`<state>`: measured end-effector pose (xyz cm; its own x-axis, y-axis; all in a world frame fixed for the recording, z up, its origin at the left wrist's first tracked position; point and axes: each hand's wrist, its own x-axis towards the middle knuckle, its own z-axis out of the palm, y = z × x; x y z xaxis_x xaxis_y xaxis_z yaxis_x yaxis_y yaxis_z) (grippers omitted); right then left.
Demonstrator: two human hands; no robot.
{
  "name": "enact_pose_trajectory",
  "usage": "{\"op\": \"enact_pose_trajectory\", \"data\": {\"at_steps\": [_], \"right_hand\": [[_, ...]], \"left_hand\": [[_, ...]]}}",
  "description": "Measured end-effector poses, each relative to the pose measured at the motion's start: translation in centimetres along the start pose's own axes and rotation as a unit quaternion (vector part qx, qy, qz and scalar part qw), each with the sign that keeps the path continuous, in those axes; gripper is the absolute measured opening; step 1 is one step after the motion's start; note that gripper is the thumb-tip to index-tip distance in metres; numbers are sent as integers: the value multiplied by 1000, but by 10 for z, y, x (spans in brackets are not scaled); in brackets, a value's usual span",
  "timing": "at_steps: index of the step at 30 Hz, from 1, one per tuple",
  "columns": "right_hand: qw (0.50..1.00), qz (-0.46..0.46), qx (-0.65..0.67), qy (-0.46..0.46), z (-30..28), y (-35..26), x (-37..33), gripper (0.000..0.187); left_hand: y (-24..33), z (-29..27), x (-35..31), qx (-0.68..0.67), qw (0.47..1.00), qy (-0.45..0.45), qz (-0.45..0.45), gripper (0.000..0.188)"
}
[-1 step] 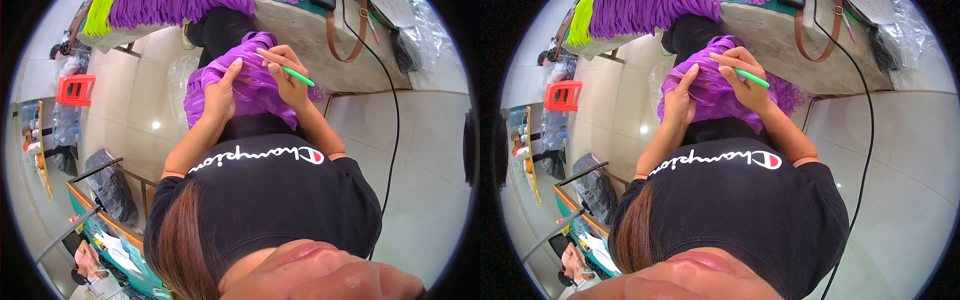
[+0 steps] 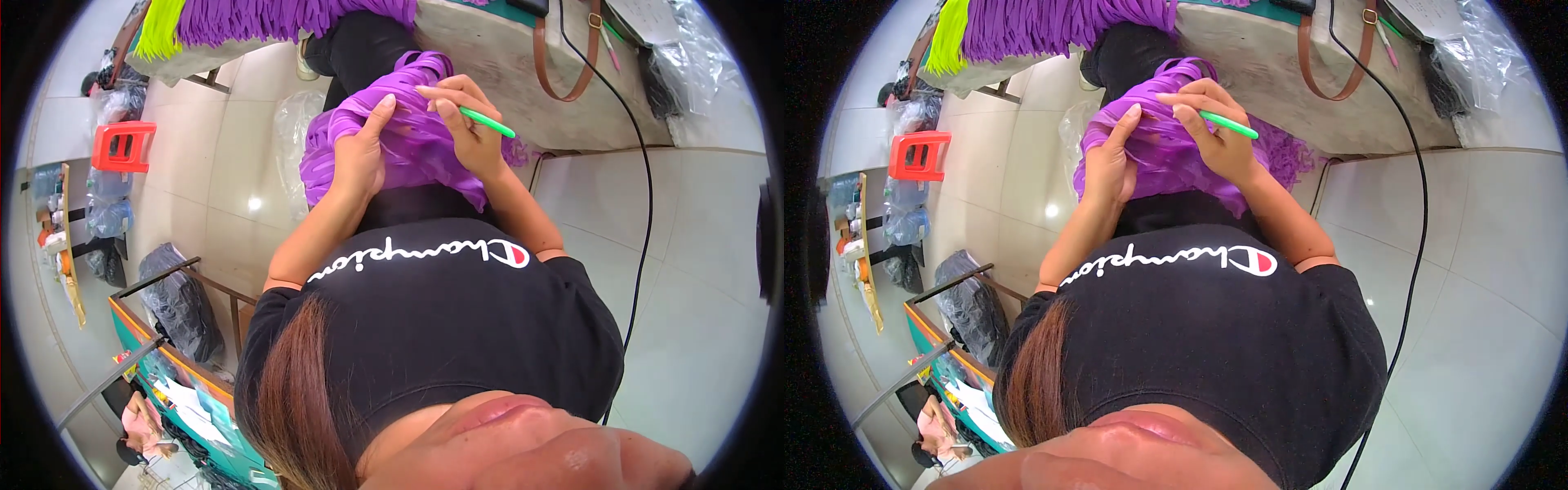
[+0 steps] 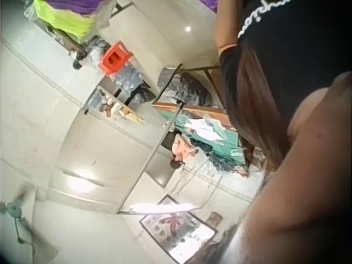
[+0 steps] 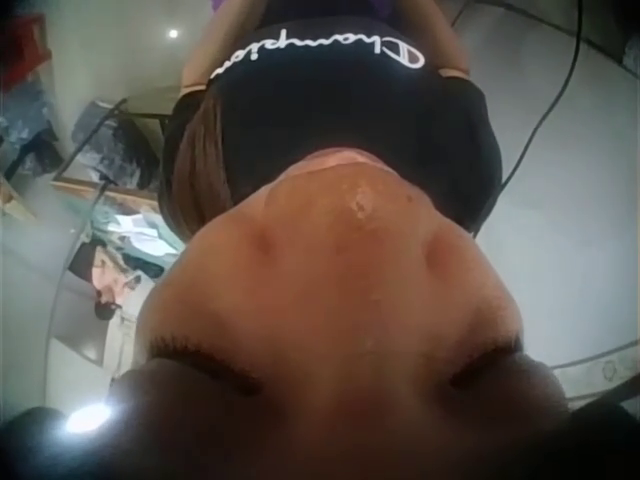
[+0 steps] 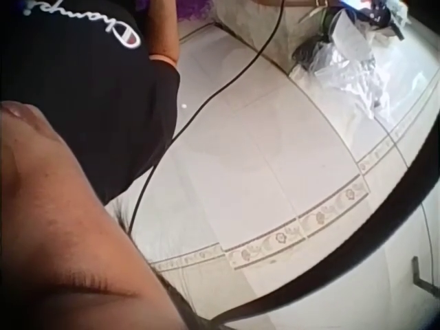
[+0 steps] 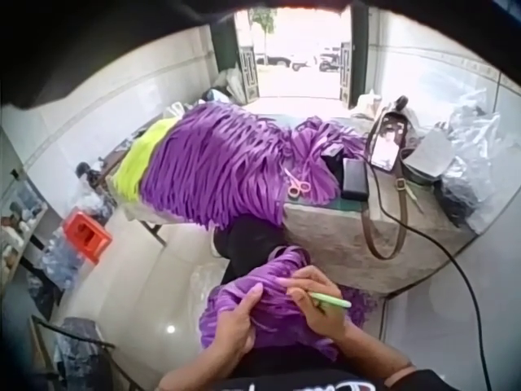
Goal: Using a hook tool to repair or finish threads on a purple fabric garment.
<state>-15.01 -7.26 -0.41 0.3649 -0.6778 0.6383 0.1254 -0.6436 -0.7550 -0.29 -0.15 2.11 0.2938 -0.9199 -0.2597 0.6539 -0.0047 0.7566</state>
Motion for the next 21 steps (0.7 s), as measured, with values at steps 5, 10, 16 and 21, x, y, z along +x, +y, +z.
{"op": "enact_pose_trajectory", "data": {"at_steps": [5, 10, 16, 21], "right_hand": [[992, 62, 108, 22, 9, 3, -6, 9], [990, 52, 133, 13, 7, 4, -8, 4], [995, 32, 96, -13, 6, 2, -8, 6], [992, 42, 117, -9, 8, 3, -10, 7]], "left_hand": [[-2, -4, 1, 31, 998, -48, -2, 17], [0, -4, -1, 28, 998, -50, -24, 18], [7, -4, -1, -36, 996, -49, -59, 17], [5, 1, -2, -4, 999, -40, -27, 16]]}}
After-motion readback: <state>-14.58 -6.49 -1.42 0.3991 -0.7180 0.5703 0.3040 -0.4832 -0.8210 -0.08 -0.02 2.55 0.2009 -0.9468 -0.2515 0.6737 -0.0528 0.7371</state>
